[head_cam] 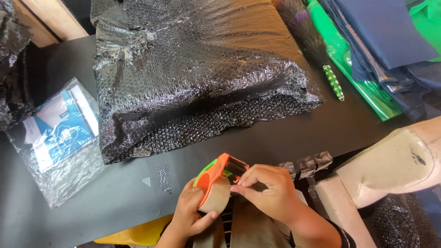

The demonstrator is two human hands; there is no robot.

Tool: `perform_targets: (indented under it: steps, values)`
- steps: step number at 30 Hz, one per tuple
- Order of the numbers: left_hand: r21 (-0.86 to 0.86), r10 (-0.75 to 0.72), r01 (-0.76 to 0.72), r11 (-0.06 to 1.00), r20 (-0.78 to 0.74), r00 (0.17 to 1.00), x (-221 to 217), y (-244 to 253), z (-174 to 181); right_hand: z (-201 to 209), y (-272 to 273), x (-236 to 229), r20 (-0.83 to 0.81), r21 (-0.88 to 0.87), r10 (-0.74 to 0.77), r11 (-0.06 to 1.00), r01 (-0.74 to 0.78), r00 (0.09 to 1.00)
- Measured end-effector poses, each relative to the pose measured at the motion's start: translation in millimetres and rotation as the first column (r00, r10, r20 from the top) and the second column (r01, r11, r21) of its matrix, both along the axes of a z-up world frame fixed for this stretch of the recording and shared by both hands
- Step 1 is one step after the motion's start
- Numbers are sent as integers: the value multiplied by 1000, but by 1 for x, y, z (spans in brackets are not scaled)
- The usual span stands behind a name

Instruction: Wrapping an item in black bubble wrap and securing it with clear tape using a dispenser.

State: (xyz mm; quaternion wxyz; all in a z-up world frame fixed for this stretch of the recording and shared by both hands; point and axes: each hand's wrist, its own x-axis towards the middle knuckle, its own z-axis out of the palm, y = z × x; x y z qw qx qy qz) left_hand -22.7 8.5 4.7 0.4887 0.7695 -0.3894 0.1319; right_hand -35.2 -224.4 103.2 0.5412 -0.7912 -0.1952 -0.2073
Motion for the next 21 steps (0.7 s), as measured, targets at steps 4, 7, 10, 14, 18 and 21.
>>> perform_targets:
  steps: [4,7,10,14,18,21]
  values:
    - [-67,-16,17,998,9,1000,7,4,-3,20,-11,-5,-37,66,-67,995,69,997]
    - [-86,-5,3,996,-17,1000,4,8,-2,23,-28,-2,-51,111,-117,986,122,992]
    - [-130,-22,16,991,-43,999,3,10,-1,6,-44,17,-196,151,-110,978,141,974]
    - [-198,-2,-14,980,-80,997,8,17,-15,-34,-56,60,-506,173,-71,968,182,860]
    - [-231,-60,37,972,-93,994,12,17,-14,-67,-50,89,-642,264,33,947,181,766]
    - [-227,-70,48,973,-89,994,15,17,-17,-91,-50,101,-703,414,225,901,130,675]
